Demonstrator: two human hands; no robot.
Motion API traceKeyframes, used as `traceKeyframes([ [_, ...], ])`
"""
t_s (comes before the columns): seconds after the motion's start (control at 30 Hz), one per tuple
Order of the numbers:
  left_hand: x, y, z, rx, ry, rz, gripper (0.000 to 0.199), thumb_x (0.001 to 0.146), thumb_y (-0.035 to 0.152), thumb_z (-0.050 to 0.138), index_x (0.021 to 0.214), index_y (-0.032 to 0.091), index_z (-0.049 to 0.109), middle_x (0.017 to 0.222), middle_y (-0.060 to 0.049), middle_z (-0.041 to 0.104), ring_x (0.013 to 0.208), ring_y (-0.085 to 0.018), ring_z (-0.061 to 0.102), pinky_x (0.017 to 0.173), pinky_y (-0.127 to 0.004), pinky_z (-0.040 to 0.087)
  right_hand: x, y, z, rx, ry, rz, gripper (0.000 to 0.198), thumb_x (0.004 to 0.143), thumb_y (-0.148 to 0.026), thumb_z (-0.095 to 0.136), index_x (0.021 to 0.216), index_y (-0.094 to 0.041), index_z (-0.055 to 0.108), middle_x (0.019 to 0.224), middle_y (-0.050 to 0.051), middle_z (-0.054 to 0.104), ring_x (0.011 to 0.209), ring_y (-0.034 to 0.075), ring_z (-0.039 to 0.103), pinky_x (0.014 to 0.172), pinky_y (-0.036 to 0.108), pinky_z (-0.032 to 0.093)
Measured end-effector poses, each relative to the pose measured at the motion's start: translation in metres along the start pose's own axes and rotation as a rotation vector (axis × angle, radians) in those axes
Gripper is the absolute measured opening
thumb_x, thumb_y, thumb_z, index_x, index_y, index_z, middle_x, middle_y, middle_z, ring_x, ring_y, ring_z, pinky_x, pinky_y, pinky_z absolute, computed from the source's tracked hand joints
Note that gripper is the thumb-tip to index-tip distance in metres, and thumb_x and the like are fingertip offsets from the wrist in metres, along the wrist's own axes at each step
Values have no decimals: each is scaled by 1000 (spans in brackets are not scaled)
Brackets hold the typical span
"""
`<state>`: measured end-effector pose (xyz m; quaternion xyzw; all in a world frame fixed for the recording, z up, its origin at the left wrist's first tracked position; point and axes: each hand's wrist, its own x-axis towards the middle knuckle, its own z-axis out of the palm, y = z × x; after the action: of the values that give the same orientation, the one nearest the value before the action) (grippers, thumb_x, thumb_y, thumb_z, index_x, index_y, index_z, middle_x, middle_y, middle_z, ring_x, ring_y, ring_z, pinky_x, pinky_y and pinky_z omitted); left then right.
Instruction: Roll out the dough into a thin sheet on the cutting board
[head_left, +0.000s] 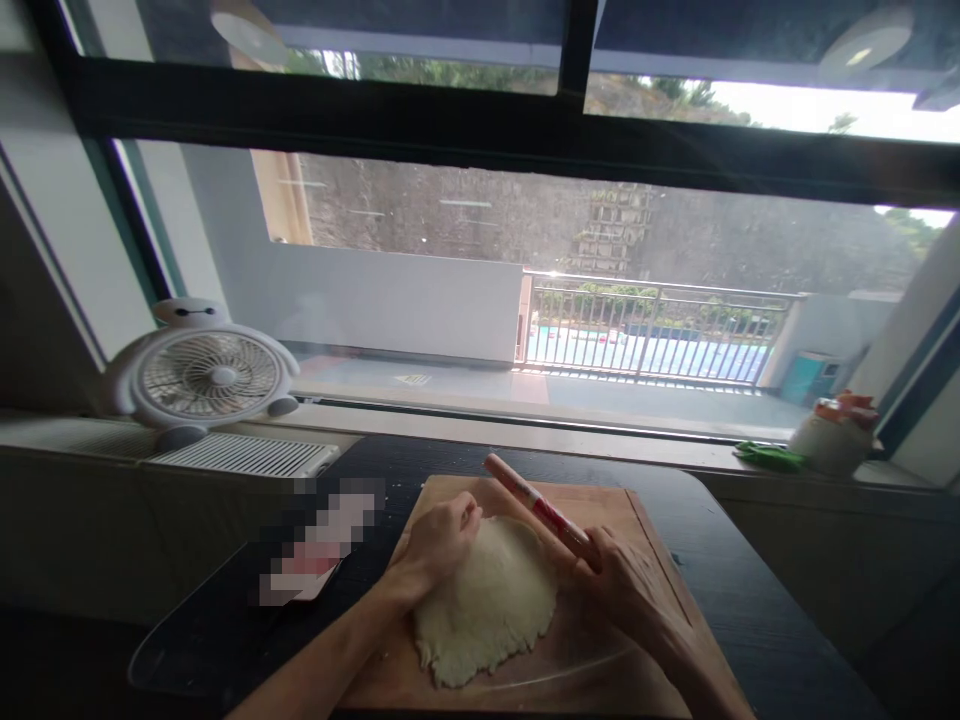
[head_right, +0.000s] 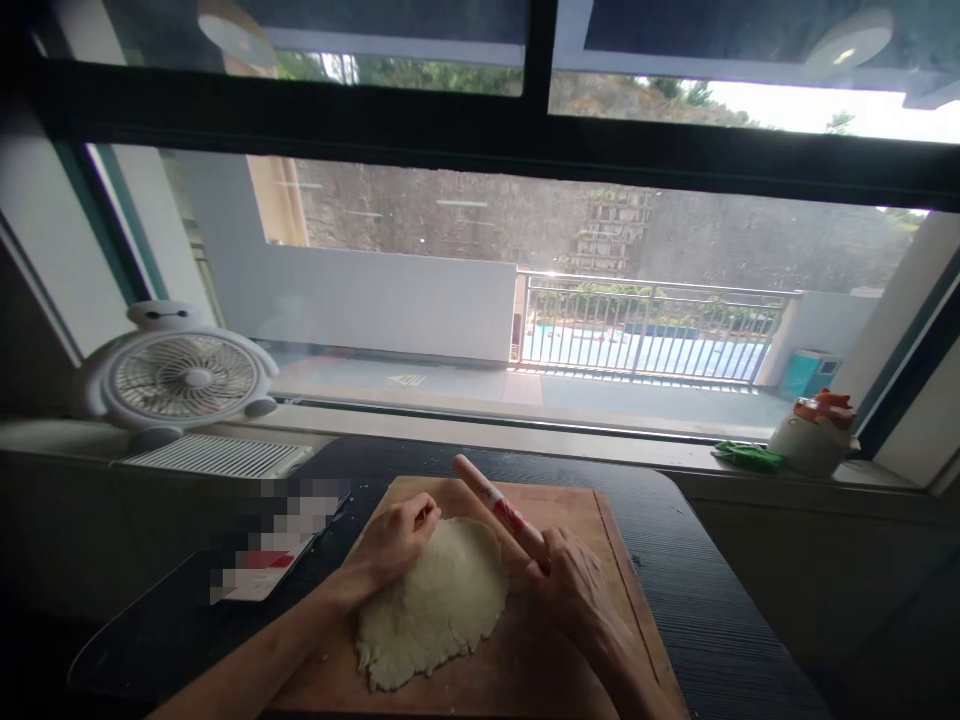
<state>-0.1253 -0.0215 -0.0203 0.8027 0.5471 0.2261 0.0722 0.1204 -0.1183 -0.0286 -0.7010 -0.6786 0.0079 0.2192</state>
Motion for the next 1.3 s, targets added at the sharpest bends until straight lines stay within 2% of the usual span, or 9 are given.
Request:
traceKeyframes([
  [0.13, -6, -9, -23, 1, 308, 125, 25, 90, 32, 30, 82, 21, 52, 88, -5, 58, 89, -18, 54, 84, -30, 39, 1, 1, -5, 56, -62, -207, 5, 78, -20, 50, 80, -21, 55, 79, -1, 55, 68, 12, 49, 61, 22, 31],
  [0.2, -4, -10, -32, 36, 345, 167, 25, 90, 32, 30, 85, 21, 52, 92, -6, 57, 93, -19, 51, 88, -32, 37, 9, -6, -10, 51, -81, -309, 9, 78, -21, 51, 85, -21, 57, 85, 0, 56, 76, 13, 50, 68, 23, 33],
  [0.43, -11, -31, -13, 121, 64, 154, 33, 91, 32, 28, 92, 24, 60, 99, -4, 62, 96, -19, 53, 85, -32, 38, 71, -61, 12, 56, -92, -253, 34, 92, -37, 32, 85, -22, 62, 93, 3, 56, 85, 15, 50, 74, 28, 34],
  [0.57, -9, -46, -5, 196, 107, 119, 35, 90, 37, 31, 99, 23, 62, 112, -6, 61, 114, -22, 45, 98, -36, 30, 106, -94, 53, -25, 45, -183, 35, 93, -36, 28, 97, -22, 60, 101, 6, 57, 98, 18, 47, 83, 35, 32],
  [0.67, -1, -50, -6, 250, 165, 79, 36, 90, 37, 31, 94, 22, 64, 109, -7, 63, 116, -24, 43, 98, -40, 29, 125, -107, 69, -92, -23, -128, 34, 93, -35, 29, 100, -20, 59, 107, 9, 57, 108, 22, 43, 86, 38, 32],
  [0.8, -4, -48, -9, 228, 228, 119, 35, 90, 33, 33, 86, 22, 65, 100, -6, 65, 109, -23, 49, 95, -41, 33, 119, -108, 67, -143, -219, -117, 37, 93, -34, 26, 101, -20, 59, 113, 11, 56, 119, 25, 37, 90, 41, 33],
  [1.03, -29, -38, -15, 172, 245, 201, 33, 90, 28, 33, 111, 23, 59, 118, -3, 60, 120, -21, 42, 105, -43, 22, 39, -102, 45, -186, -81, -185, 50, 93, -37, 21, 132, -11, 37, 138, 15, 36, 132, 28, 19, 101, 42, 22],
  [1.17, -6, -32, -20, 226, 113, 111, 34, 88, 30, 35, 88, 18, 66, 94, -8, 67, 101, -21, 55, 93, -38, 36, 62, -97, 32, -199, -315, -280, 40, 92, -32, 24, 109, -15, 57, 116, 15, 55, 120, 26, 37, 95, 38, 28],
  [1.3, 34, -27, -11, 259, 75, 10, 32, 84, 27, 37, 76, 15, 66, 83, -10, 65, 84, -20, 58, 75, -31, 43, 112, -87, 48, -180, -245, -85, 41, 92, -36, 23, 108, -20, 57, 126, 12, 46, 122, 26, 33, 94, 41, 28],
])
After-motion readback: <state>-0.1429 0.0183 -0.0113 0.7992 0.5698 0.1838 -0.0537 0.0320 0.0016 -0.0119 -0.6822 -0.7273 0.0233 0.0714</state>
